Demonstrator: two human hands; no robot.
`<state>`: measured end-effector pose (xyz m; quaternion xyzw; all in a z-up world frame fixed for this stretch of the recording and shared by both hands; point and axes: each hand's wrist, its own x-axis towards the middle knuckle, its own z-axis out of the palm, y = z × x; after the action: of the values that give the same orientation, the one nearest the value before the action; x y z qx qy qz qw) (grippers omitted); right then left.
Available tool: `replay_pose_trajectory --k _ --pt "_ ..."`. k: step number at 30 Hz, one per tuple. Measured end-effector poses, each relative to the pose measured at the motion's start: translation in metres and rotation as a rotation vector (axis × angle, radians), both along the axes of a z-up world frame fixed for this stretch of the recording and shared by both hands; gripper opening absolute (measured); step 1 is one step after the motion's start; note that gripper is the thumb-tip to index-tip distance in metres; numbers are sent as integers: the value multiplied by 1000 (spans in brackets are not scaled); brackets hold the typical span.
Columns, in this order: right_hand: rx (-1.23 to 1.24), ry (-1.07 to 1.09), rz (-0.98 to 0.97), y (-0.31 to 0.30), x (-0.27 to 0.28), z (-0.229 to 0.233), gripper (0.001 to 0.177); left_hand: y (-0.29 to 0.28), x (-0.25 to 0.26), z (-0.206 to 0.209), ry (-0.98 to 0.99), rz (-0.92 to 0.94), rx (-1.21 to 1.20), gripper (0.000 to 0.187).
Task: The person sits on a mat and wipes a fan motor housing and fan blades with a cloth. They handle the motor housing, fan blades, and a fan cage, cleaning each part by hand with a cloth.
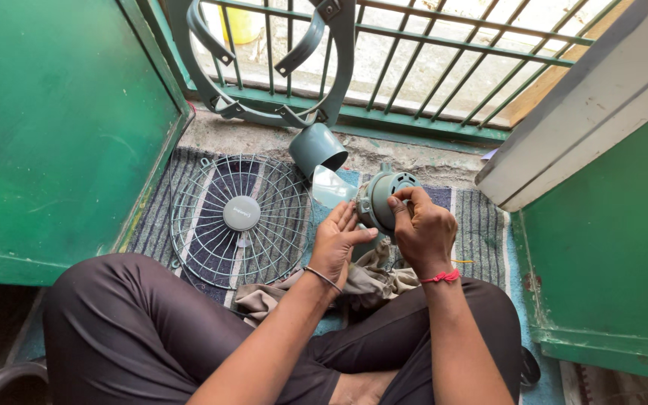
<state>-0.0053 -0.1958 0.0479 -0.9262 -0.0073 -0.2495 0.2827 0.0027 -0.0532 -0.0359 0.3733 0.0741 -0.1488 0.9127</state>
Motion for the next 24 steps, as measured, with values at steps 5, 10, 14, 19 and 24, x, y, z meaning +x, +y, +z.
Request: replay_pose_trajectory --k 5,10,14,19,24 --pt "-85 78 -27 5 -1 6 22 -1 -5 8 93 74 -123 102" --pt "-95 150 -53 9 1 12 27 4 -6 3 98 38 -166 96" --pt "-168 154 -79 13 2 15 27 9 -2 -4 17 -3 -161 93" --pt "-286 232 -62 12 7 17 30 1 -1 -12 2 13 -79 93" --pt "-252 287 -31 11 10 23 30 0 1 -16 26 20 -103 96"
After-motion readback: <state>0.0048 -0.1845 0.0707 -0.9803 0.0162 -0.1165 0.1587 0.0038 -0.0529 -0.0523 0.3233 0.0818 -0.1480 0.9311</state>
